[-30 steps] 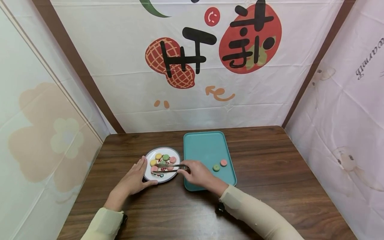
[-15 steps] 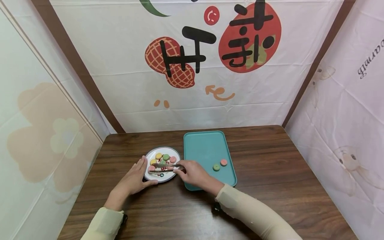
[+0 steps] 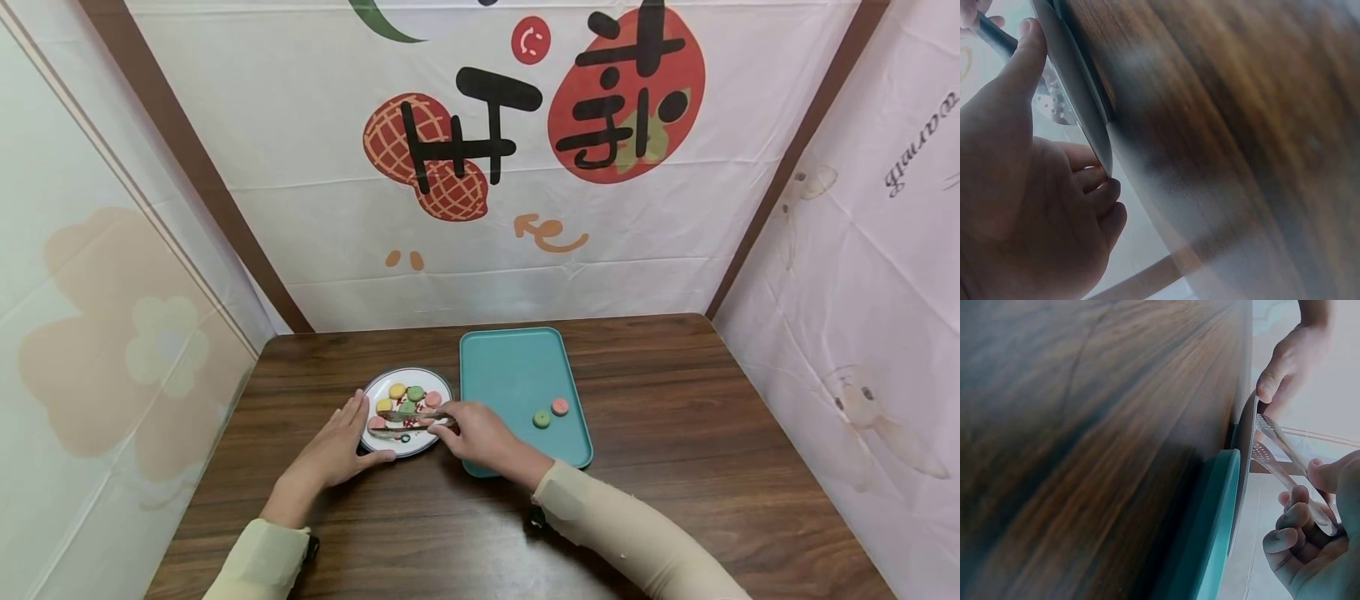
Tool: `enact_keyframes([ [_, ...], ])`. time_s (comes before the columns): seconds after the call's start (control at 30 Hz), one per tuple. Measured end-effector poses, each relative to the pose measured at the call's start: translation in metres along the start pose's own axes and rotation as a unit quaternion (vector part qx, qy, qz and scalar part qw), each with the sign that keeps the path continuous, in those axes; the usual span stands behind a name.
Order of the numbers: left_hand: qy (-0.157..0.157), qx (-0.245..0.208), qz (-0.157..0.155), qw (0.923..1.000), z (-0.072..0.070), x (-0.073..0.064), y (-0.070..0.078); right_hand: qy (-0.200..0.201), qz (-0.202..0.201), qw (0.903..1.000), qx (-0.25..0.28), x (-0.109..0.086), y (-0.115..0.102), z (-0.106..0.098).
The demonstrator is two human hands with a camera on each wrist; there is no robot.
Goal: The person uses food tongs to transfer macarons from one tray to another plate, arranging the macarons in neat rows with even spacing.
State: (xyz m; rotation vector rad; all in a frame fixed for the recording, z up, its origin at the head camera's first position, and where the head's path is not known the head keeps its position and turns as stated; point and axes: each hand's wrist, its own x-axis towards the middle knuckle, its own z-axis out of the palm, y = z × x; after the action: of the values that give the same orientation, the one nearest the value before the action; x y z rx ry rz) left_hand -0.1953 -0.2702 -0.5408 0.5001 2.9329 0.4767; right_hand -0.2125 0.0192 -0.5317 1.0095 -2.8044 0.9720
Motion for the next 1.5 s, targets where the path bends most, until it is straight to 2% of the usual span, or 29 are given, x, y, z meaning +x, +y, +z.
enact_keyframes([
  [0.67,-0.003,0.005,0.002,1.0000,0.003,0.002,-0.002,-0.002,0.003,0.9998,-0.019,0.003,-0.002,0.002],
  [1.1,-0.002,0.005,0.000,1.0000,0.002,0.002,-0.001,0.011,0.007,0.9999,0.008,-0.004,-0.003,-0.001],
  [1.5,-0.002,0.001,-0.001,1.0000,0.001,0.000,0.000,0.039,-0.012,0.9986,0.033,-0.018,0.003,-0.010],
])
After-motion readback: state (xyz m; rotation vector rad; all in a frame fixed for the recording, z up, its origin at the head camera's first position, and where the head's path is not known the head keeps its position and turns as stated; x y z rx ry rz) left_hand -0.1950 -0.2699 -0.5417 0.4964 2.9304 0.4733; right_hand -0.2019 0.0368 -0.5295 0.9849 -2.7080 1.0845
